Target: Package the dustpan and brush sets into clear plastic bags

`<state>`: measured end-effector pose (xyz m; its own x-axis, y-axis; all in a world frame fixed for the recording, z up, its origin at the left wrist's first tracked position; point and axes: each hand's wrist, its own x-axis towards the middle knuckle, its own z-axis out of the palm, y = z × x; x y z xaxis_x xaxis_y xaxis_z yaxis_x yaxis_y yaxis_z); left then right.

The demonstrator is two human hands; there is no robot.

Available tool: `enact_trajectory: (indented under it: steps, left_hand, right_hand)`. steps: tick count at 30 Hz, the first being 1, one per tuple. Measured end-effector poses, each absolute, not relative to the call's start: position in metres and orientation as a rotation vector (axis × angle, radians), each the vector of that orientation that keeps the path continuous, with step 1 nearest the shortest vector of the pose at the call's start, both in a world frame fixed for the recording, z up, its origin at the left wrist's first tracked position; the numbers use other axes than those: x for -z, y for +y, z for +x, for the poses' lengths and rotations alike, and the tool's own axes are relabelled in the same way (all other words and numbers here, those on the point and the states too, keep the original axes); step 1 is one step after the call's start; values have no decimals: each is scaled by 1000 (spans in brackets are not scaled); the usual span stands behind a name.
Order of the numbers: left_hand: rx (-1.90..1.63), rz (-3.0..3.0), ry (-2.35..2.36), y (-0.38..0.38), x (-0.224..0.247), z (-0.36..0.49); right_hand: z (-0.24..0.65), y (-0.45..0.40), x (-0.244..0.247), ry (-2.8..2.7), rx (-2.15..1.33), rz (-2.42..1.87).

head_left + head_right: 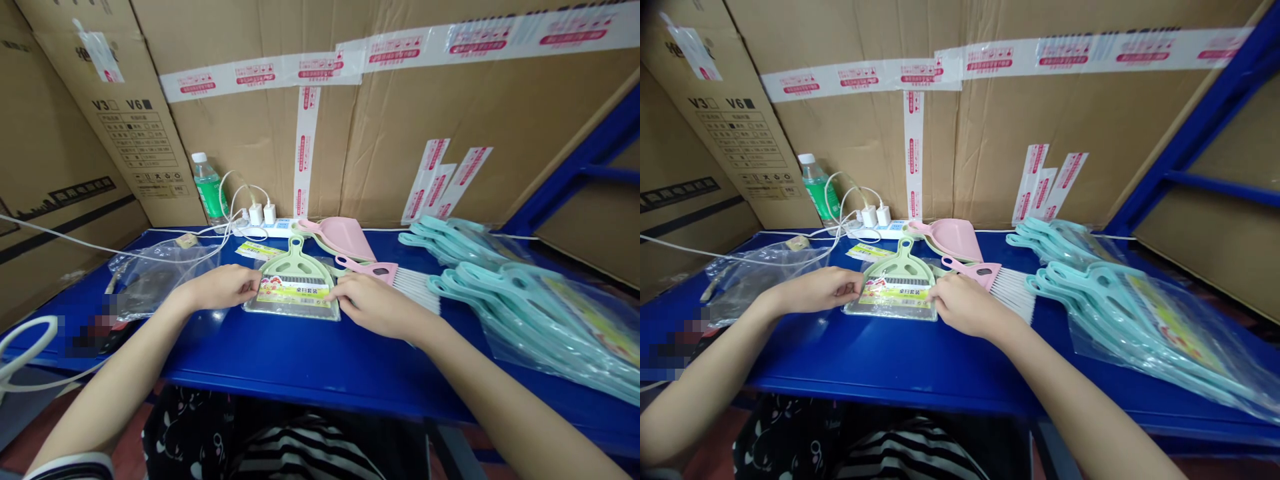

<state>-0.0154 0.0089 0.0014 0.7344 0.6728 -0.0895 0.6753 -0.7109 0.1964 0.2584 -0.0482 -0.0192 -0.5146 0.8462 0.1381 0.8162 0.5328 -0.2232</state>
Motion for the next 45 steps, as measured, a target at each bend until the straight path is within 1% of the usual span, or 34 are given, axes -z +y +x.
enact_trajectory:
  steps: [10, 19, 25, 35, 45]
  left_hand:
    - [53, 2671, 1121, 6, -5, -13]
    - [58, 2674, 1115, 7, -5, -13]
    - [54, 2692, 1104, 5, -5, -12]
    - [13, 2701, 1082, 7, -3, -15]
    - [57, 2692, 1122, 4, -5, -14]
  right_hand:
    - [257, -50, 17, -2552, -204, -1437]
    - [255, -51, 15, -2546, -302, -1519]
    - [257, -51, 15, -2549, -256, -1466]
    - [257, -51, 16, -2533, -299, -1472]
    - [255, -50, 17, -2522, -315, -1497]
